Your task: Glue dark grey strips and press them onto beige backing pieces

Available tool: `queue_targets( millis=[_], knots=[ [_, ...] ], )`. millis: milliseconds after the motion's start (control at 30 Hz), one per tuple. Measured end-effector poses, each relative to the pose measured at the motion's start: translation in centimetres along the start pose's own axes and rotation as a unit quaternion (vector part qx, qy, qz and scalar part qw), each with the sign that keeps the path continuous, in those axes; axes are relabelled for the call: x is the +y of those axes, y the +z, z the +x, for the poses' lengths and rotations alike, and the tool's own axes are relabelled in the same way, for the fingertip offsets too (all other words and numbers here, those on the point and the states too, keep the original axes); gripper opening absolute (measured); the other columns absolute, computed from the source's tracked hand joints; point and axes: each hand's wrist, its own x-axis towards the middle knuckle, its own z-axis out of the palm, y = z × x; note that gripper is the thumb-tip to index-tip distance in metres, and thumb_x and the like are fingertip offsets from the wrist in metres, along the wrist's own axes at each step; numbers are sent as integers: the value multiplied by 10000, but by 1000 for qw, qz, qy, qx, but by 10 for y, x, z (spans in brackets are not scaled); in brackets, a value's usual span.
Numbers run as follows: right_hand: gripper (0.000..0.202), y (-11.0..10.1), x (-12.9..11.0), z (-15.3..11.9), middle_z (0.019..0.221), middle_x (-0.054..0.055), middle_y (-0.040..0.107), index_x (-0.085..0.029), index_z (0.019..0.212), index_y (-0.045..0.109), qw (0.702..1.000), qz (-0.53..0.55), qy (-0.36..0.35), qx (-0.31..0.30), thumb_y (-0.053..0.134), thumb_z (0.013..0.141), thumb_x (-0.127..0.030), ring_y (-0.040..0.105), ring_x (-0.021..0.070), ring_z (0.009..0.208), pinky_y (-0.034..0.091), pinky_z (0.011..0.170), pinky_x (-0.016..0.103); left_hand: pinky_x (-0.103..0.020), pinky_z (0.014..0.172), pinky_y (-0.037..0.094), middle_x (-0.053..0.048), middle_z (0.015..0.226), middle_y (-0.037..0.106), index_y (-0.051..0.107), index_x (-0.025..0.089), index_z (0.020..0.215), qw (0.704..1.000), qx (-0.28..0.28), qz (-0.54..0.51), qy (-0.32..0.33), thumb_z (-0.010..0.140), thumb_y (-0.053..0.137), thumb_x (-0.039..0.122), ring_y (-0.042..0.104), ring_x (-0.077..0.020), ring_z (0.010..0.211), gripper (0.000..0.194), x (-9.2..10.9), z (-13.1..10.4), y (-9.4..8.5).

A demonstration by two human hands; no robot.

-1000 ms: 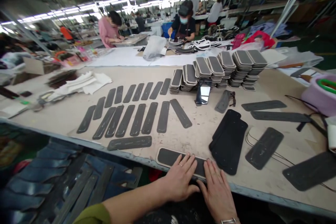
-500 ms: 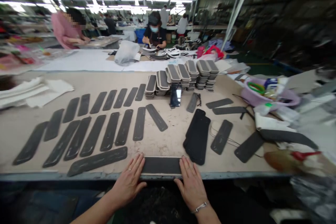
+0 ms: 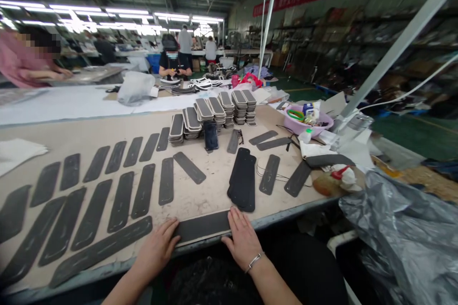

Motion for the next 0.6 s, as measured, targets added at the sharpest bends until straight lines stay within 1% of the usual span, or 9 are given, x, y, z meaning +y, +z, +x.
queue_targets(
  millis=[100,200,233,300,333,400,467,533,600],
  knots=[
    [638,1,-3,-2,1497,164,315,-83,1438,388,999,23,3,25,592,860,-263,262,288,1400,286,1136,516,-381,1059,374,-149,1317,561,547,128,1287,999,-26,-23,-27,830,549,218,518,-273,1215,466,0,16,-14],
    [594,2,-3,-10,1494,154,332,-117,1455,367,995,76,18,55,527,896,-240,282,267,1394,291,1139,500,-339,984,401,-136,1198,588,590,133,1189,996,-59,-44,-40,721,663,214,540,-267,1130,481,0,25,-26],
    [581,2,-2,-13,1495,151,332,-130,1463,354,992,99,28,67,502,914,-252,288,264,1392,296,1137,496,-326,948,409,-120,1135,601,615,143,1123,995,-70,-52,-46,696,685,219,549,-262,1090,439,1,26,-29],
    [567,1,0,-18,1493,145,338,-149,1471,340,983,148,56,89,467,940,-300,304,264,1385,313,1129,491,-305,869,415,-79,1002,614,637,166,961,992,-81,-78,-62,675,692,222,562,-246,1000,297,2,25,-34],
    [564,1,1,-19,1485,145,352,-154,1468,347,977,173,71,101,459,944,-329,319,268,1377,323,1124,491,-293,827,412,-58,938,612,628,174,880,989,-82,-103,-70,674,682,221,566,-232,950,218,4,24,-35],
    [568,-2,4,-19,1448,153,405,-152,1447,384,962,221,105,123,467,937,-387,369,281,1348,332,1115,500,-269,744,400,-12,809,589,584,183,772,975,-85,-191,-80,690,648,238,564,-198,838,118,7,17,-35],
    [590,-7,5,-15,1399,164,463,-142,1425,412,943,269,140,138,486,921,-439,447,288,1291,351,1101,501,-251,677,387,25,707,550,546,187,744,941,-93,-311,-91,715,625,301,546,-168,737,141,11,8,-32],
    [613,-12,4,-10,1348,168,515,-132,1403,436,922,320,169,140,493,907,-489,527,283,1214,421,1050,476,-240,627,380,47,659,528,523,190,767,890,-110,-430,-105,735,623,394,523,-145,655,229,15,-4,-28],
    [598,-18,1,-4,1255,148,591,-145,1346,503,900,370,191,126,494,893,-536,612,272,1088,529,922,433,-231,588,380,58,646,537,511,194,802,837,-128,-518,-123,738,642,471,508,-127,595,313,19,-16,-24]
  ],
)
